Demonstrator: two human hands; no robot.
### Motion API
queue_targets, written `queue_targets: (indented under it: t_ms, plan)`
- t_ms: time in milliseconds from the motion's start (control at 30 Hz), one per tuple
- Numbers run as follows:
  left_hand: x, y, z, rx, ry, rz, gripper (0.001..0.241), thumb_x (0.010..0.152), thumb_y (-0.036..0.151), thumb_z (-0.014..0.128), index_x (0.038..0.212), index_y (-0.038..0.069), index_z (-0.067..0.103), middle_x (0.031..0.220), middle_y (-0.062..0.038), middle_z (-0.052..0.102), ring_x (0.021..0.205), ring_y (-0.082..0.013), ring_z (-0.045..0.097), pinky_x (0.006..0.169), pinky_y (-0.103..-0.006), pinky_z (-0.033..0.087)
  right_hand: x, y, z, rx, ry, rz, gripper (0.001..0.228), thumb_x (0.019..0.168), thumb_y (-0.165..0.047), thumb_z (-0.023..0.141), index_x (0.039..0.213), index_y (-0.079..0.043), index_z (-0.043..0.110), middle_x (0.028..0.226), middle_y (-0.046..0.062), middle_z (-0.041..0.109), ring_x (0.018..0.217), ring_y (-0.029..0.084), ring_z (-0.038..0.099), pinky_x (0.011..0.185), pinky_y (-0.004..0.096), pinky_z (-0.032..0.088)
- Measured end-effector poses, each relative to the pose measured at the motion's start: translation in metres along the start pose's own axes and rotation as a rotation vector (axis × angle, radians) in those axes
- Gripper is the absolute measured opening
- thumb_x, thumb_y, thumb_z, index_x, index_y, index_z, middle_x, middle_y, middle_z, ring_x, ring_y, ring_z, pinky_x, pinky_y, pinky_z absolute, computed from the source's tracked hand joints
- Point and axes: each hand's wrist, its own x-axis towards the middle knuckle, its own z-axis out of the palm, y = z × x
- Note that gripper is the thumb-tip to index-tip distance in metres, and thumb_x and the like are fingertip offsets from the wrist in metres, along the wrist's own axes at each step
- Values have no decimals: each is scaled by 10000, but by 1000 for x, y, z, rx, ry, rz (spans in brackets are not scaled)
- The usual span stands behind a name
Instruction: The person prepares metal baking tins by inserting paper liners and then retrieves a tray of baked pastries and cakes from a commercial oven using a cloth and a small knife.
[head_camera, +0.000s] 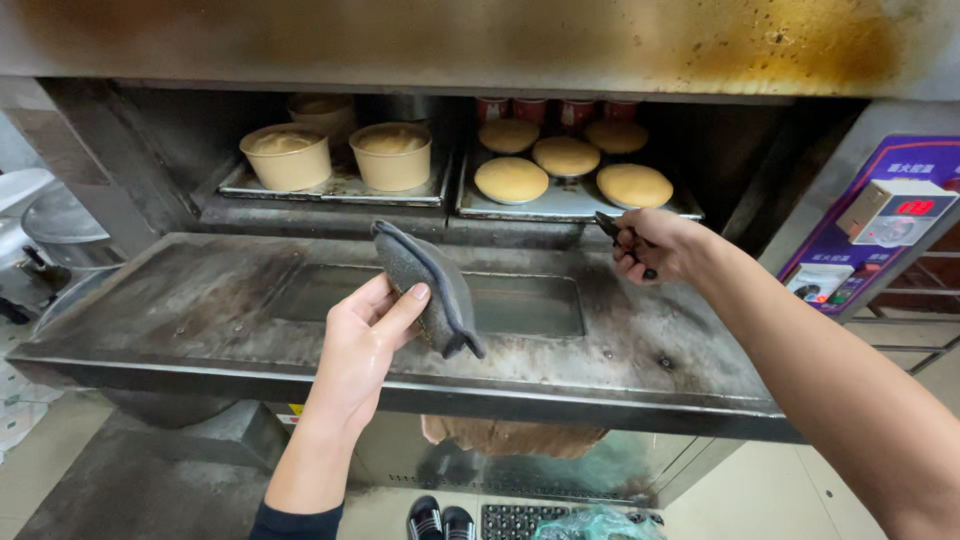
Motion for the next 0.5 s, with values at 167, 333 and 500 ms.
queue_targets:
  t_ms: [167,333,500]
  plan:
    - [8,-6,-6,10,53,-21,252,958,114,665,1165,-14,731,1030,-42,743,898,-109,678,853,-316,572,11,-8,-4,5,36,-44,450,1036,-337,456,636,-155,358,711,37,470,626,146,456,471,250,291]
    - [5,-7,-19,-21,66,8,236,951,110,650,1142,-12,720,1037,-23,750,905,-107,685,850,-313,569,33,-9,-8,0,-47,-53,452,1031,-362,433,632,-167,351,704,26,457,610,148,433,462,265,306]
    - [-10,-4,-38,-40,112,53,162,978,89,677,1086,-30,698,1014,-52,730,896,-130,666,818,-330,547,58,-15,-5,-8,-31,-17,483,1040,-390,433,630,-156,331,698,39,451,601,153,433,462,269,298]
